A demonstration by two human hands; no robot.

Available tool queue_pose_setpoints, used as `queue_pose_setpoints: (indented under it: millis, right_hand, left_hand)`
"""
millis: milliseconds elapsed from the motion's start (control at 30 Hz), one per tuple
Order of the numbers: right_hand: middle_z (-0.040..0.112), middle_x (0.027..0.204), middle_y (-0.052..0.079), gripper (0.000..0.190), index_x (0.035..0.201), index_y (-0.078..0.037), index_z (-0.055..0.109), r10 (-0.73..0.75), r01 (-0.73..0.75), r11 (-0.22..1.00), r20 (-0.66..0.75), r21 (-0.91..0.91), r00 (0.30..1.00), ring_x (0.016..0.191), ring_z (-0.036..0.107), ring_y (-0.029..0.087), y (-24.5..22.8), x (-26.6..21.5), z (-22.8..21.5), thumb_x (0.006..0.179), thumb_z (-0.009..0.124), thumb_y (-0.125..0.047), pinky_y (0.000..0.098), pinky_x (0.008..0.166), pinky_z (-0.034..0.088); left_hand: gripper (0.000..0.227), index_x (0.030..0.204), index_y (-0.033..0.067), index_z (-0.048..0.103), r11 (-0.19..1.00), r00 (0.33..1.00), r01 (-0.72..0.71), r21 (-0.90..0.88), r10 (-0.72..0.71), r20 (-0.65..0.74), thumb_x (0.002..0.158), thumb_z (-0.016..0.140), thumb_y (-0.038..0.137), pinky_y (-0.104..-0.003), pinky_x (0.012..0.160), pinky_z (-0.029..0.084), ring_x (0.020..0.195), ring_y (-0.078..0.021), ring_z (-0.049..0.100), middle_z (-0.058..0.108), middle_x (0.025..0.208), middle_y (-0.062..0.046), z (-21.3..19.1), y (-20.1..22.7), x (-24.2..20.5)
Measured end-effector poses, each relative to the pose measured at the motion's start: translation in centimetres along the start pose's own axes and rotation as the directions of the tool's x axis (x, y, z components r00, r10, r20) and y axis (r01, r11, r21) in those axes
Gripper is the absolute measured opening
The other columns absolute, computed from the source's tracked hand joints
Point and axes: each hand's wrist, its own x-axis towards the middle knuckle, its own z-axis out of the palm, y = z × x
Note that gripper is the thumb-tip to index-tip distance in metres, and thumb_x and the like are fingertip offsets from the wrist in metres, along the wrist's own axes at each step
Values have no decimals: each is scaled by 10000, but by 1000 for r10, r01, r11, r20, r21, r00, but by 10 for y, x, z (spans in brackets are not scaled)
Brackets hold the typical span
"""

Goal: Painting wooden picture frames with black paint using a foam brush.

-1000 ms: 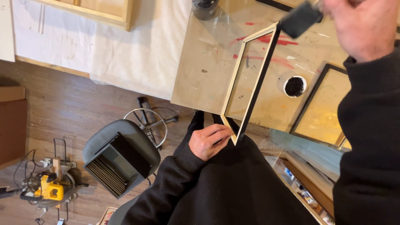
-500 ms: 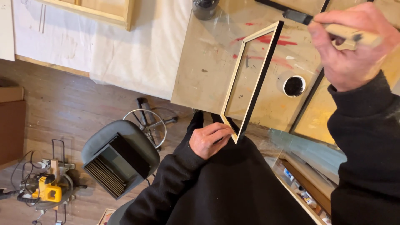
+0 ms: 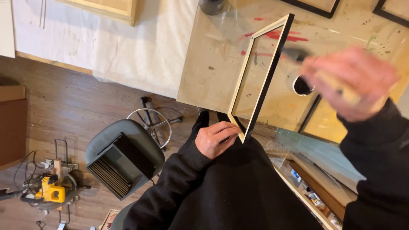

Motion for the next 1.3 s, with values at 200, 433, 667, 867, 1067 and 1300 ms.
queue_pose_setpoints:
  millis: [200, 433, 667, 867, 1067, 1300]
  right_hand:
    - [642, 1052, 69, 157, 1221, -50, 672, -50, 35, 981, -76, -191, 996, 834, 601, 95, 43, -24, 28, 1085, 748, -69, 211, 692, 550]
    - [652, 798, 34, 261, 1018, -44, 749, 37, -31, 997, 91, -64, 995, 641, 609, 136, -67, -34, 27, 882, 878, -225, 284, 490, 496]
    - [703, 848, 16, 227, 995, -91, 737, -33, 29, 999, 95, 45, 995, 690, 684, 154, -106, -38, 18, 858, 871, -212, 287, 519, 554]
    - [688, 856, 59, 321, 1084, -23, 774, 86, -86, 993, -7, -80, 996, 636, 636, 141, -81, -55, 35, 855, 895, -212, 286, 475, 495]
    - [711, 882, 36, 343, 1121, -35, 734, -54, 50, 998, 103, 34, 993, 714, 696, 159, -147, -48, 25, 844, 885, -170, 305, 551, 565]
    - [714, 901, 79, 338, 1170, -9, 714, 86, -88, 996, 95, 16, 992, 727, 683, 175, -129, -46, 15, 893, 850, -148, 301, 566, 561]
  left_hand:
    - [235, 1105, 65, 702, 999, 999, -43, -10, 43, -4, 889, 769, -4, -314, 765, 618, 917, -239, 742, 713, 1084, -62, 0, -4, 0]
    - [232, 1097, 74, 717, 999, 999, -33, -24, 33, 1, 888, 791, 7, -315, 737, 609, 886, -237, 736, 713, 1061, -60, 1, -5, 2]
    - [219, 1098, 79, 715, 999, 999, -30, -20, 30, -17, 897, 787, 27, -320, 743, 608, 888, -241, 733, 712, 1065, -61, -3, -6, 1]
    - [202, 1083, 87, 708, 999, 999, -46, -10, 46, -28, 903, 781, 30, -320, 762, 609, 914, -241, 734, 714, 1073, -47, 2, -11, -3]
    - [202, 1085, 94, 712, 999, 999, -31, -14, 31, -37, 904, 779, 34, -320, 767, 609, 927, -237, 736, 712, 1072, -43, 0, -10, -3]
    - [198, 1086, 94, 712, 998, 999, -50, -39, 50, -20, 906, 775, 37, -322, 799, 613, 946, -239, 734, 711, 1081, -47, 0, -11, -1]
